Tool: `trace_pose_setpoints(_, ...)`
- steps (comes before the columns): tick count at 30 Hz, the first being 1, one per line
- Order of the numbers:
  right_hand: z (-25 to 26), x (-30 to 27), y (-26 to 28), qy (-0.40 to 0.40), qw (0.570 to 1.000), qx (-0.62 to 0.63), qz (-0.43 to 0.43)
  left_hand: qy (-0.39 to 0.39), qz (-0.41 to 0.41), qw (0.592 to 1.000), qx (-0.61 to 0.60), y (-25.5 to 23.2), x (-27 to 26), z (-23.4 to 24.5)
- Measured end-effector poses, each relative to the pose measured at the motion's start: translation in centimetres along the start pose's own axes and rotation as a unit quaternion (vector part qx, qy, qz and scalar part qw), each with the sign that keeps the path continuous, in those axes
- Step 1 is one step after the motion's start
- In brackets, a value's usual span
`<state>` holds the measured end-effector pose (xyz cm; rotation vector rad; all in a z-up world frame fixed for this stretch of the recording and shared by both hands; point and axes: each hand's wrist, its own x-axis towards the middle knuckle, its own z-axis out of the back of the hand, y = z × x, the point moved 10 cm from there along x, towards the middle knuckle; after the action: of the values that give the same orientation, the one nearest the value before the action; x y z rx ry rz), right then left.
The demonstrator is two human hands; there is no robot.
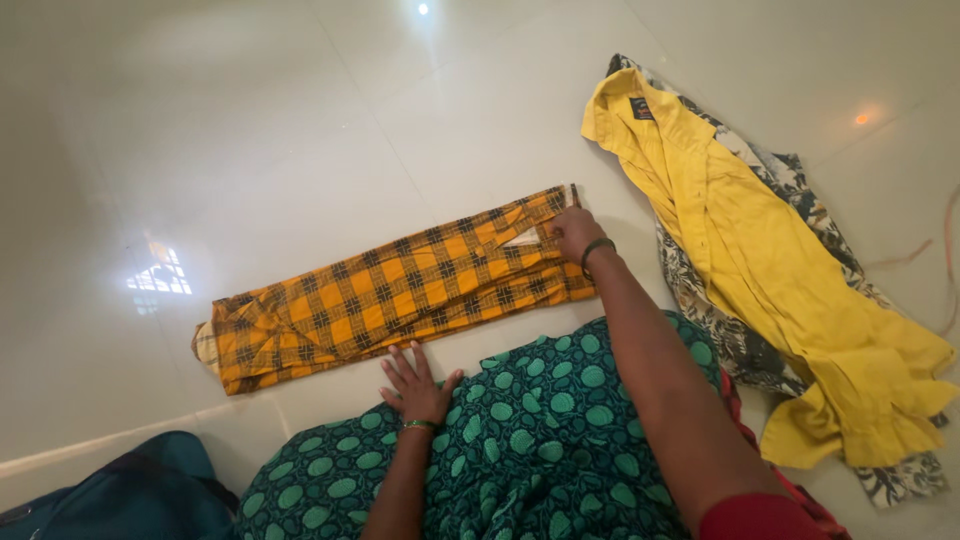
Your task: The person folds an orange and black checkered shirt by hand on the floor and places it into a green bag.
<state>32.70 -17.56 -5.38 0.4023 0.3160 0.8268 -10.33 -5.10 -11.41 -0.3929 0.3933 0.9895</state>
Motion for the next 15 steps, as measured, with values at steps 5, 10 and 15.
trace_pose_setpoints(5, 0.2, -0.8, -0.9, 0.055, 0.993, -0.012, -0.107, 0.055, -0.002, 0.998, -0.018, 1.1, 1.2, -1.9)
trace_pose_setpoints(10, 0.1, -0.8, -2.5, 0.119, 0.978, -0.005, -0.169, 0.057, 0.001, 0.998, -0.026, 1.2, 1.3, -2.0)
trace_pose_setpoints(15, -0.3, -0.2, -3.7, 0.106, 0.974, 0.025, -0.201, 0.057, -0.006, 0.998, -0.026, 1.5, 1.5, -2.3)
